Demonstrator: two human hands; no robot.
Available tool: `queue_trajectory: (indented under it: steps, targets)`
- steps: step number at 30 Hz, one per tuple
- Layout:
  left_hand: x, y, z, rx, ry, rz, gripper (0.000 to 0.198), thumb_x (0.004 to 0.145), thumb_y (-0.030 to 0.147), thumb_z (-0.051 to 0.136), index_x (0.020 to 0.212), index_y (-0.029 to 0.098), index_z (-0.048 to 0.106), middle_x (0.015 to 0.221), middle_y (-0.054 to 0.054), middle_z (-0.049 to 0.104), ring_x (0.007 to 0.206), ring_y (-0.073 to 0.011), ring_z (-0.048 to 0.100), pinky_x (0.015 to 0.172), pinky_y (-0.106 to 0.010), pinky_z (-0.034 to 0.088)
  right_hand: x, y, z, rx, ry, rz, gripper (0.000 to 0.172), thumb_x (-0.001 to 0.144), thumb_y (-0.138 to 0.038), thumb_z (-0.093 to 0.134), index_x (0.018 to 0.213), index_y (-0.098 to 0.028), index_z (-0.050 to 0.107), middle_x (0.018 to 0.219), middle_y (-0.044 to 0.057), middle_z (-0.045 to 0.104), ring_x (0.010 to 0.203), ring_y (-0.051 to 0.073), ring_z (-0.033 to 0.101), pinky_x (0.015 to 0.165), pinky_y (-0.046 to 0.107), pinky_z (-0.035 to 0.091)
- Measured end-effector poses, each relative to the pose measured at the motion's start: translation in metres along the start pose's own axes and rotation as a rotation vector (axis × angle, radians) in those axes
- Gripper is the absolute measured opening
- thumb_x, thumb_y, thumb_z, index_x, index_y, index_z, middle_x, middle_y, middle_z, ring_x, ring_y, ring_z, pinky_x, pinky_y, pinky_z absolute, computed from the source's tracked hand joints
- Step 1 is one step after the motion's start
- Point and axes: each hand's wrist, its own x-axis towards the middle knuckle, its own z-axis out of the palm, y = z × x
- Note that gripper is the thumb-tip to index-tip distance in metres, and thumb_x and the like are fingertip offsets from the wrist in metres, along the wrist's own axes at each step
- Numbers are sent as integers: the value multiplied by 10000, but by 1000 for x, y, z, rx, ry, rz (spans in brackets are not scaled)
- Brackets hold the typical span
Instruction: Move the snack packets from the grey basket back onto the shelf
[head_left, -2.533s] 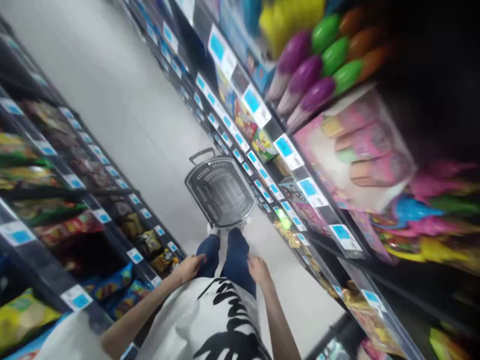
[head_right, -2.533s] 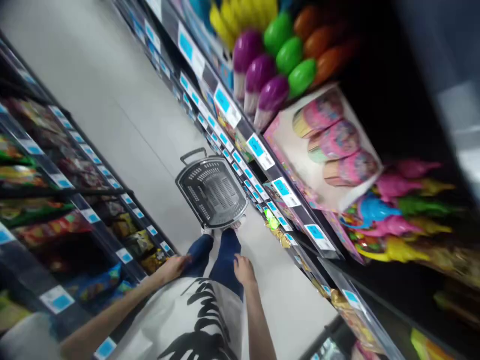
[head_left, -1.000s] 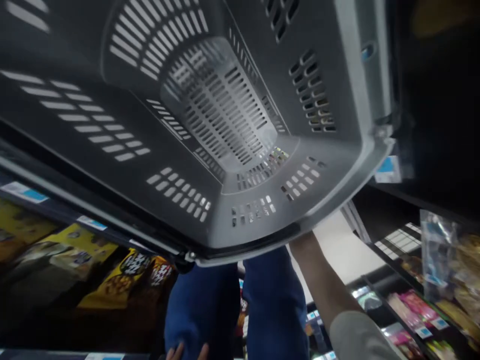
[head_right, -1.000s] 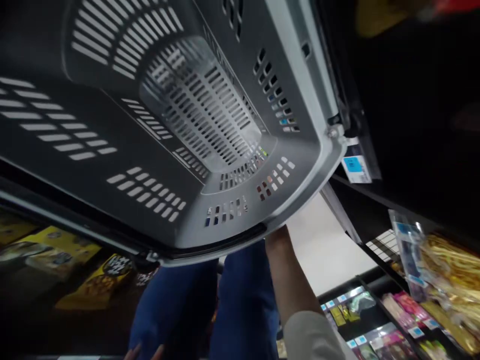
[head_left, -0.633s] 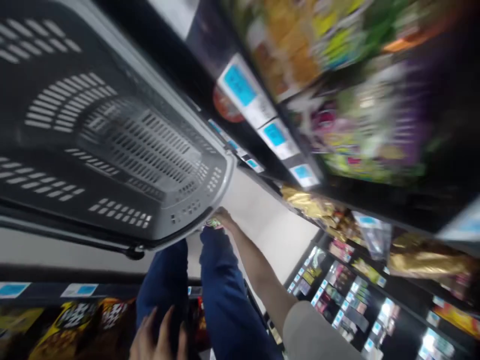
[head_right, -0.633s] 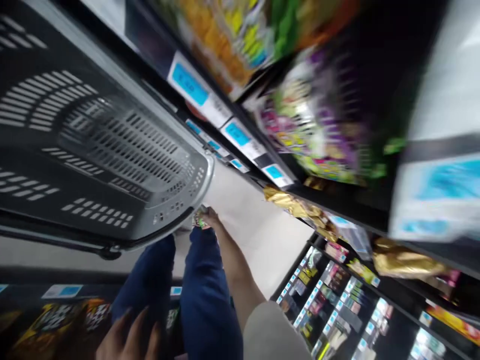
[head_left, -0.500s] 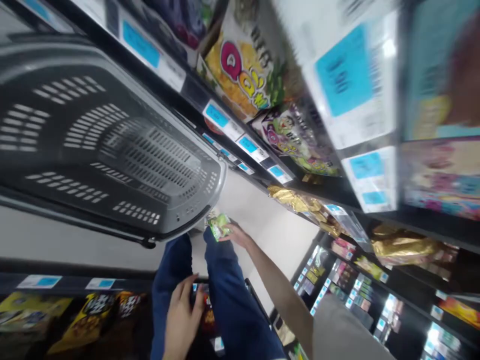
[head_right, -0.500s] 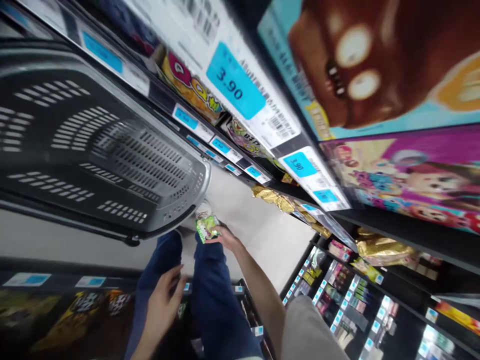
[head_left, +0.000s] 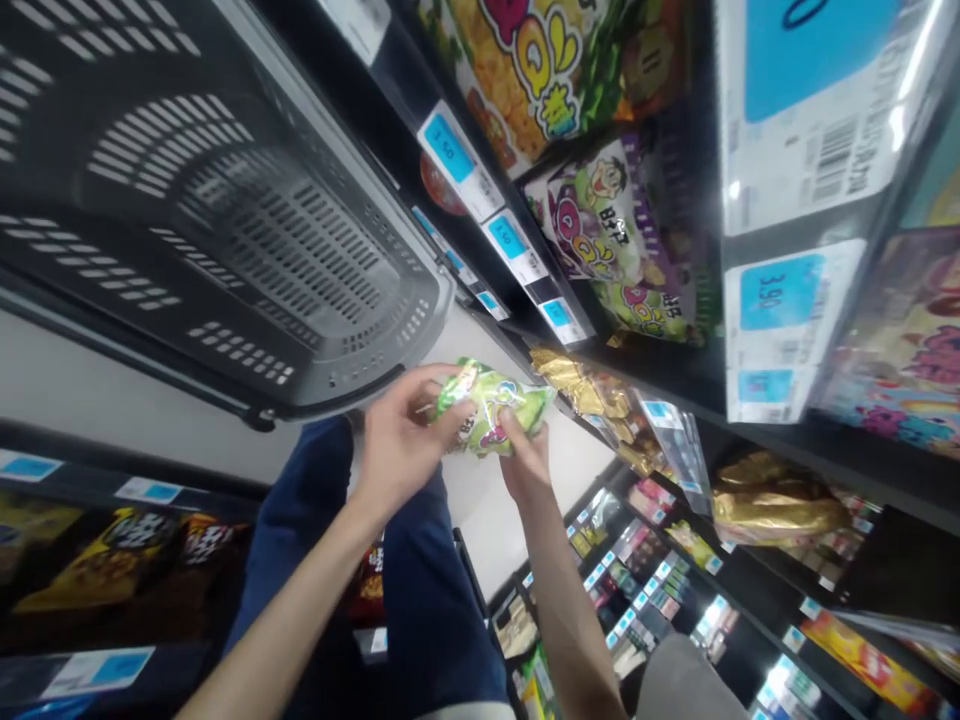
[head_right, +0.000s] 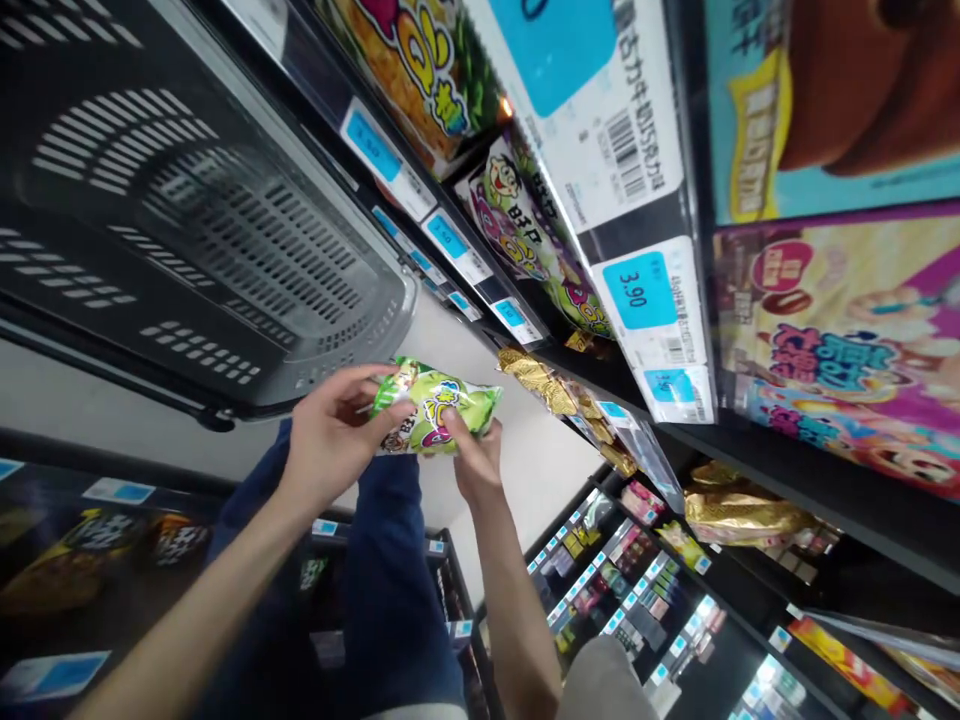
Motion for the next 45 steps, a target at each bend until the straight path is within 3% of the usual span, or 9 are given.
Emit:
queue_trajectory:
  steps: [4, 9, 12, 15, 20, 23, 31, 41, 45]
  targets:
    - [17, 31, 8, 31, -137, 46, 304, 802, 320, 775, 1042, 139, 727, 820, -35, 698, 775, -144, 669, 679, -218, 549, -8, -9, -20, 31, 2, -33, 513, 626, -489, 899, 966, -172, 682, 860, 54, 734, 687, 199, 691, 550, 303, 580]
    - [53, 46, 43, -112, -575, 49, 399, 1038, 420, 421, 1120, 141, 694, 857, -83, 730, 760, -161, 704, 667, -271, 577, -29, -30, -61, 54, 86, -41, 506, 594, -556, 904, 851, -218, 630, 650, -26, 661, 451, 109, 549, 373, 202, 438]
    - [76, 37, 77, 143, -616, 446, 288, 1028, 293, 456, 1162, 164, 675, 1156, -113, 715, 1101, -210, 678, 930, -373, 565, -45, -49, -71, 64, 160, -65, 375, 707, -468, 867, 919, -239, 659, 800, 2, 713, 593, 116, 637, 459, 190, 480]
    - [88, 29, 115, 591, -705, 884, 360, 941, 117, 552, 1285, 189, 634, 1439, -100, 571, 1426, -258, 446, 1170, -463, 391, -58, -64, -68, 32, 165, -91, 334, 767, -399, 828, 1046, -276, 689, 962, 25, 728, 768, 147, 689, 633, 259, 561]
    - [87, 35, 151, 991, -575, 956, 485, 956, 22, 410, 1376, 187, 585, 1486, -89, 519, 1413, -252, 445, 1176, -454, 364, -64, -72, -49, 3, 275, -185, 419, 800, -450, 783, 1186, -335, 667, 1207, 44, 694, 1010, 224, 684, 829, 415, 578]
    - [84, 41, 153, 1073, -490, 938, 497, 949, 15, 408, 1388, 163, 587, 1467, -95, 536, 1384, -281, 460, 1121, -436, 411, -59, -77, -33, 23, 381, -232, 462, 782, -408, 808, 1214, -331, 664, 1344, 37, 634, 1175, 223, 630, 923, 403, 561]
    - [73, 40, 137, 1182, -467, 1012, 351, 1003, 101, 411, 1178, 150, 712, 1357, -91, 611, 1302, -237, 485, 1069, -389, 404, -26, -109, 9, 3, 405, -529, 358, 910, -363, 675, 1226, -194, 663, 1390, 68, 601, 1325, 192, 544, 1127, 373, 472]
    - [76, 32, 131, 1171, -436, 1040, 288, 974, 67, 453, 1099, 126, 706, 1310, -106, 615, 1328, -241, 438, 1093, -411, 375, 51, -145, 14, -102, 370, -874, 297, 926, -285, 497, 1148, -183, 665, 1300, 82, 599, 1386, 180, 460, 1164, 375, 442]
    - [75, 31, 128, 1184, -444, 1036, 337, 974, 49, 429, 1178, 129, 684, 1319, -101, 611, 1326, -227, 437, 1086, -390, 375, 75, -150, 9, -77, 406, -870, 275, 919, -332, 449, 1056, -201, 648, 1272, 107, 583, 1345, 200, 487, 1161, 386, 432]
